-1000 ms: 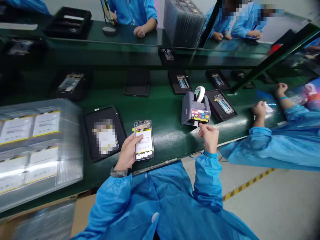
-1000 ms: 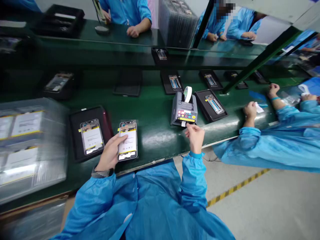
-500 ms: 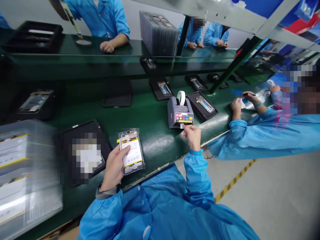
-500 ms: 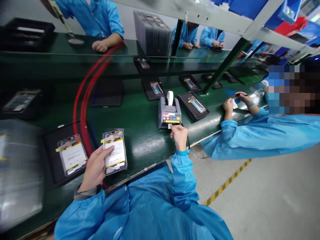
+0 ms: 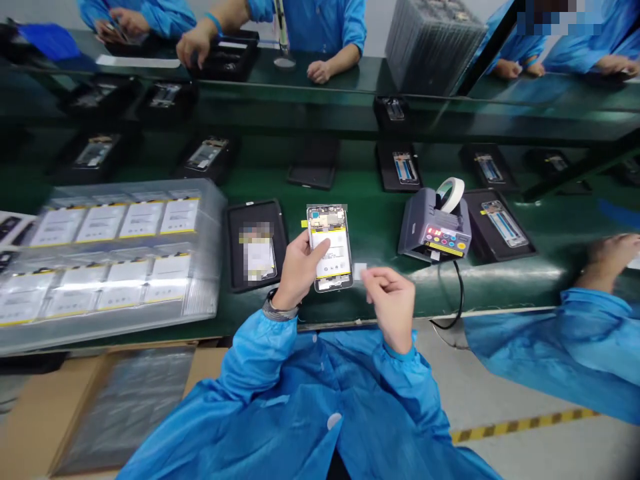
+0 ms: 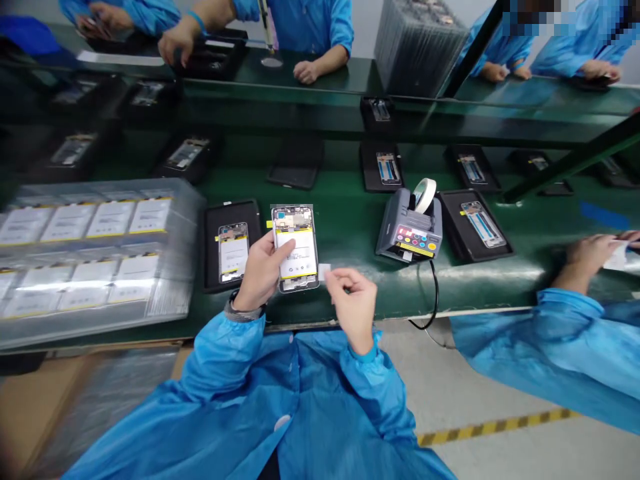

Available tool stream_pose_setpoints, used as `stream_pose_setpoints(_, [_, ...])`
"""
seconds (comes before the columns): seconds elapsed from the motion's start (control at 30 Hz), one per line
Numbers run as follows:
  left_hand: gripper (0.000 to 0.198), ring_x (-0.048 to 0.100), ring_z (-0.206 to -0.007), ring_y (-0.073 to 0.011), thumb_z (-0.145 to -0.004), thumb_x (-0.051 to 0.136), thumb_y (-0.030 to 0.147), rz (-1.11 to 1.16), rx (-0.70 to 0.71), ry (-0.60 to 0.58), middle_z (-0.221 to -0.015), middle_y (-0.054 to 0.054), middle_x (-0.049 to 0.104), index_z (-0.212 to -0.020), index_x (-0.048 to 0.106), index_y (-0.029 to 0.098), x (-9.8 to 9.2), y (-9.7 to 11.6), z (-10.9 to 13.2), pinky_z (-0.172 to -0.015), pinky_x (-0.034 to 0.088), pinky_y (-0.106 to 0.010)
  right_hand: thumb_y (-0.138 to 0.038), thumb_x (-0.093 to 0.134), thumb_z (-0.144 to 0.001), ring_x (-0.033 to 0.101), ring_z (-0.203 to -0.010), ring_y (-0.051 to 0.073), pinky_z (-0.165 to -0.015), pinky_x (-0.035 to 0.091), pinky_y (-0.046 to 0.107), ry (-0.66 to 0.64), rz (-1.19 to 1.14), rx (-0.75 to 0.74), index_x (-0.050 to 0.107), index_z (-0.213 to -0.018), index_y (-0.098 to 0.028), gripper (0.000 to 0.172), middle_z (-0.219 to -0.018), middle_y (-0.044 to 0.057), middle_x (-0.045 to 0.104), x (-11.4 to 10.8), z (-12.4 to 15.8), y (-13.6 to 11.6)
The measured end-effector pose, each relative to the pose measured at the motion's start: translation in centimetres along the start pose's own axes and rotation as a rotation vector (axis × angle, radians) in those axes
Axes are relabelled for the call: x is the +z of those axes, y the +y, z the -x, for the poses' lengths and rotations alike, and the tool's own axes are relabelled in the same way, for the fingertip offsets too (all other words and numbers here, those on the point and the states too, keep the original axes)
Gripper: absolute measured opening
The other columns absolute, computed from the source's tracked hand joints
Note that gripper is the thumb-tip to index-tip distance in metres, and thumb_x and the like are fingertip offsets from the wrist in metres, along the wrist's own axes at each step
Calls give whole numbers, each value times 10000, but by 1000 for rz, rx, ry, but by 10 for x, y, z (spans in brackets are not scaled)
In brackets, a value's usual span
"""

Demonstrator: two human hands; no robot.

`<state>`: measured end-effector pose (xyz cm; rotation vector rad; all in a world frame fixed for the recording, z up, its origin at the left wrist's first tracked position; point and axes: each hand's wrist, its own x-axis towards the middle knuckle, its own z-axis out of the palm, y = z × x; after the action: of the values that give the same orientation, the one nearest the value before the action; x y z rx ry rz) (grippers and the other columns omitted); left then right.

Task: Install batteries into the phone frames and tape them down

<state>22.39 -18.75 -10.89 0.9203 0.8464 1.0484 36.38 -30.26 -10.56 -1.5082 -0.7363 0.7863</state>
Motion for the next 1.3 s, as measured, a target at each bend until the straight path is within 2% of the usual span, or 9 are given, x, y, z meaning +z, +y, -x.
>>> stream_pose_setpoints(0.07, [485,731,-973,-272,-760,839,412,-14,44,-1,-1117,-120,751,-1120,682,129,3,1,1,-857,597,-376,-421,778,-814,407,-455,85,-501,344,229,-60,13,-8,715,-801,-152,276,-482,-52,510,19,6,-5])
stream_pose_setpoints(0.17, [455,730,-982,-273,-783,822,406,-22,77,5,-1117,-120,749,-1114,677,131,5,1,3,-869,594,-383,-438,769,-816,390,-467,86,-508,347,234,-61,32,-21,710,-786,-151,295,-487,-52,499,29,6,-6])
stream_pose_setpoints(0.8, [469,705,-1064,-313,-775,816,434,-57,84,67,-1135,-121,743,-1112,674,141,4,8,3,-895,580,-403,-457,735,-829,409,-496,108,-533,382,246,-34,138,-80,692,-787,-176,288,-530,-49,486,39,5,-3])
stream_pose_setpoints(0.93, [457,716,-1024,-300,-787,806,425,-51,99,55,-1116,-122,748,-1112,676,131,1,6,2,-874,586,-390,-438,724,-850,371,-490,97,-535,356,242,-79,193,-98,674,-784,-176,275,-517,-69,437,36,2,2])
stream_pose_setpoints(1.03, [453,724,-992,-294,-790,805,414,-43,89,38,-1109,-119,751,-1118,682,128,-2,4,1,-858,591,-388,-407,792,-793,381,-509,95,-526,348,234,-100,241,-110,637,-866,-185,280,-554,-84,434,29,-6,7])
stream_pose_setpoints(1.1, [454,726,-985,-293,-785,810,412,-35,65,30,-1109,-117,751,-1119,686,131,-3,3,1,-860,591,-392,-404,836,-744,463,-568,106,-535,386,229,-135,180,-85,622,-1016,-191,407,-667,-58,538,26,-12,9])
stream_pose_setpoints(1.17, [456,725,-988,-295,-781,813,413,-22,37,9,-1113,-117,751,-1120,690,135,-2,3,2,-868,589,-397,-444,817,-761,553,-640,130,-537,431,231,-240,38,-5,604,-1144,-200,502,-795,-14,631,26,-17,10])
stream_pose_setpoints(1.23, [454,722,-998,-292,-785,810,412,-15,31,-15,-1118,-119,749,-1123,689,134,1,4,1,-877,585,-390,-484,767,-813,602,-654,147,-541,466,242,-341,-99,72,624,-1107,-201,432,-812,7,672,31,-20,11])
stream_pose_setpoints(1.3, [457,713,-1028,-286,-798,800,413,-25,53,-35,-1140,-118,742,-1140,677,136,3,4,1,-889,577,-369,-492,750,-834,617,-619,151,-571,502,262,-356,-185,88,646,-977,-198,343,-752,6,680,37,-21,13])
